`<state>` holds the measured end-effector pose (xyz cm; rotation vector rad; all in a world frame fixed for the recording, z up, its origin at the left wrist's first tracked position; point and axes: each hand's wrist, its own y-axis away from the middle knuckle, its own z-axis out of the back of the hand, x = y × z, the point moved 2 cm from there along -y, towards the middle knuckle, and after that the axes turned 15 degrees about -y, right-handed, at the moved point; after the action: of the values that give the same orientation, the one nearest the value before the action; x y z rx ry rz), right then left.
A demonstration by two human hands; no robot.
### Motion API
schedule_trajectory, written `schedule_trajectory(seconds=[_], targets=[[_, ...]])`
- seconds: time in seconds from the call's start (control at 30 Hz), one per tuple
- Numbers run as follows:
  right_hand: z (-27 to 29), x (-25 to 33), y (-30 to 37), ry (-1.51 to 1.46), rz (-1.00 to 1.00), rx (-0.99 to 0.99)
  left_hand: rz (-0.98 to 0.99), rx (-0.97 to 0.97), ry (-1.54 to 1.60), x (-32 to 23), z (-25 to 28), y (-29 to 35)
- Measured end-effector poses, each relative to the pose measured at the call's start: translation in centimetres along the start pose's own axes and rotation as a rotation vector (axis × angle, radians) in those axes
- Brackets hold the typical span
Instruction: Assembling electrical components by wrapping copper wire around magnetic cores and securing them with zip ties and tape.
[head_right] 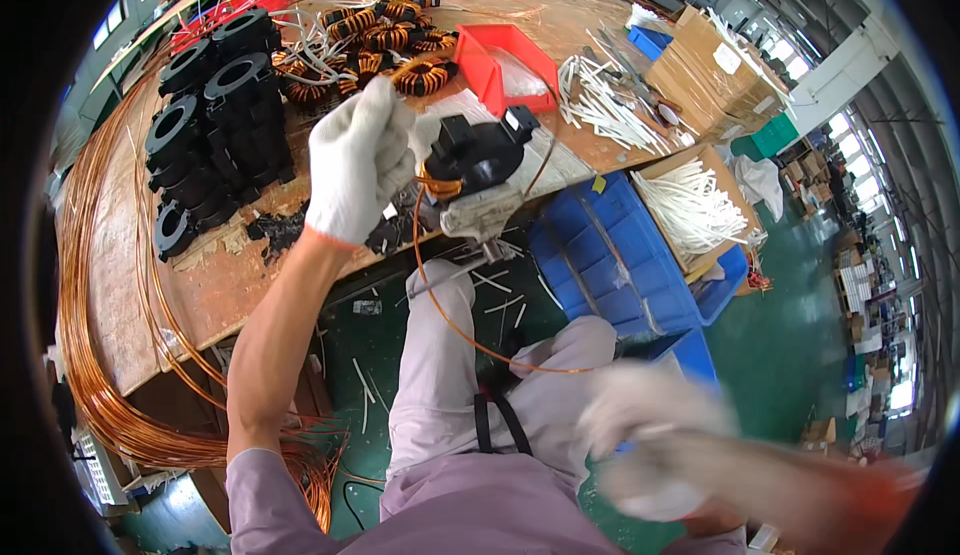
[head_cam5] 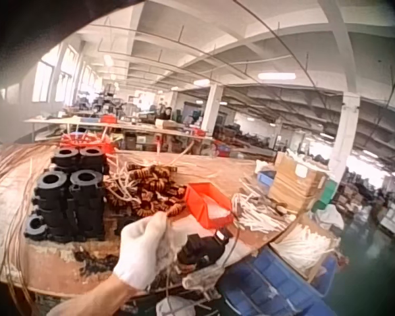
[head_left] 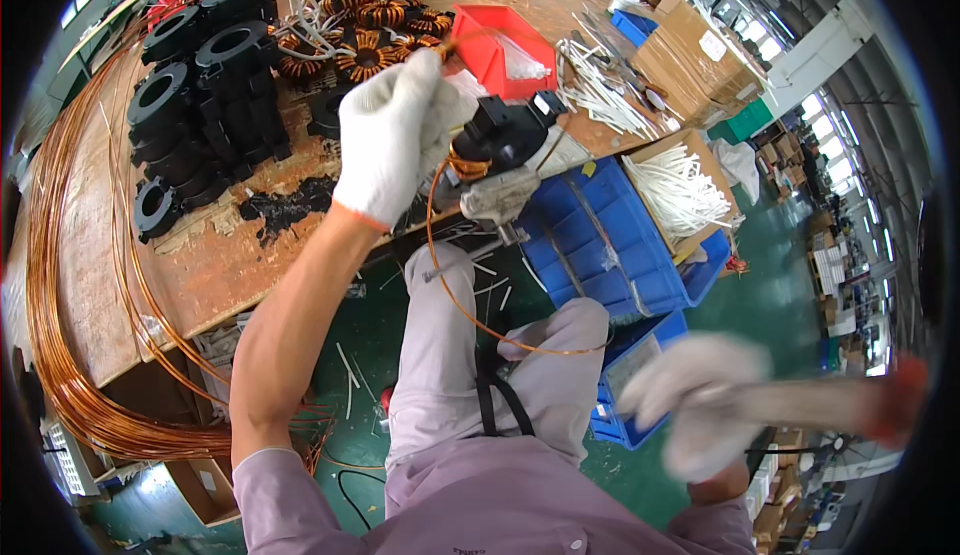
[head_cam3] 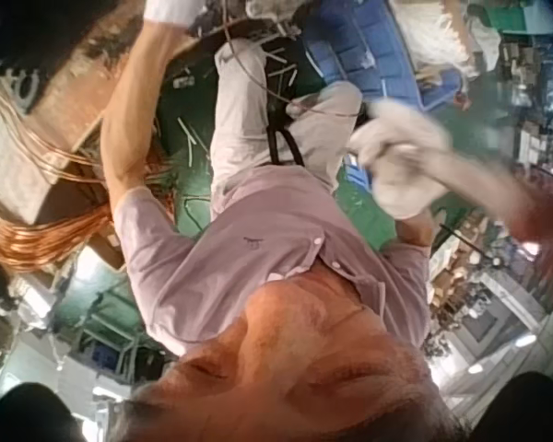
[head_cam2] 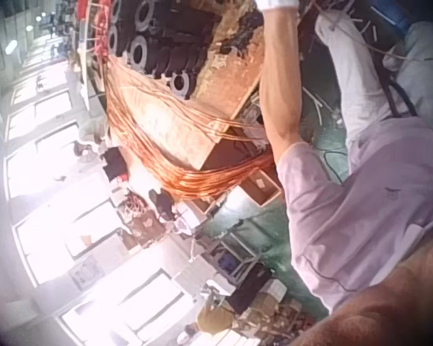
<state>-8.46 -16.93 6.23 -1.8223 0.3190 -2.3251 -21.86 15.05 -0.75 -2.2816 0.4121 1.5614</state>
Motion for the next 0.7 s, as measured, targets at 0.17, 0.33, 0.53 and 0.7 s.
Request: schedule_trajectory(seconds=[0.17,0.33,0.53,0.7], targets=[[-2.1,-10.8,-3.1,-0.042,-0.567,-0.269,0.040,0.121,0.125,2.2,-0.3,-9.8],[0.5,-13.6,-14.5,-0.193,-0.482,-0.231,0.086,0.356,0.016,4.8,-3.7,-16.6],[3.1,-9.9,-7.4,0.324,-0.388,-0.129,-0.055,0.445,-1.136,-2.5,-10.9,-19.5],[2.4,-7.7,17.1,0.138,-0.642,-0.071,-0.735,0.798,-1.672,-2.7,-22.1,-10.9]])
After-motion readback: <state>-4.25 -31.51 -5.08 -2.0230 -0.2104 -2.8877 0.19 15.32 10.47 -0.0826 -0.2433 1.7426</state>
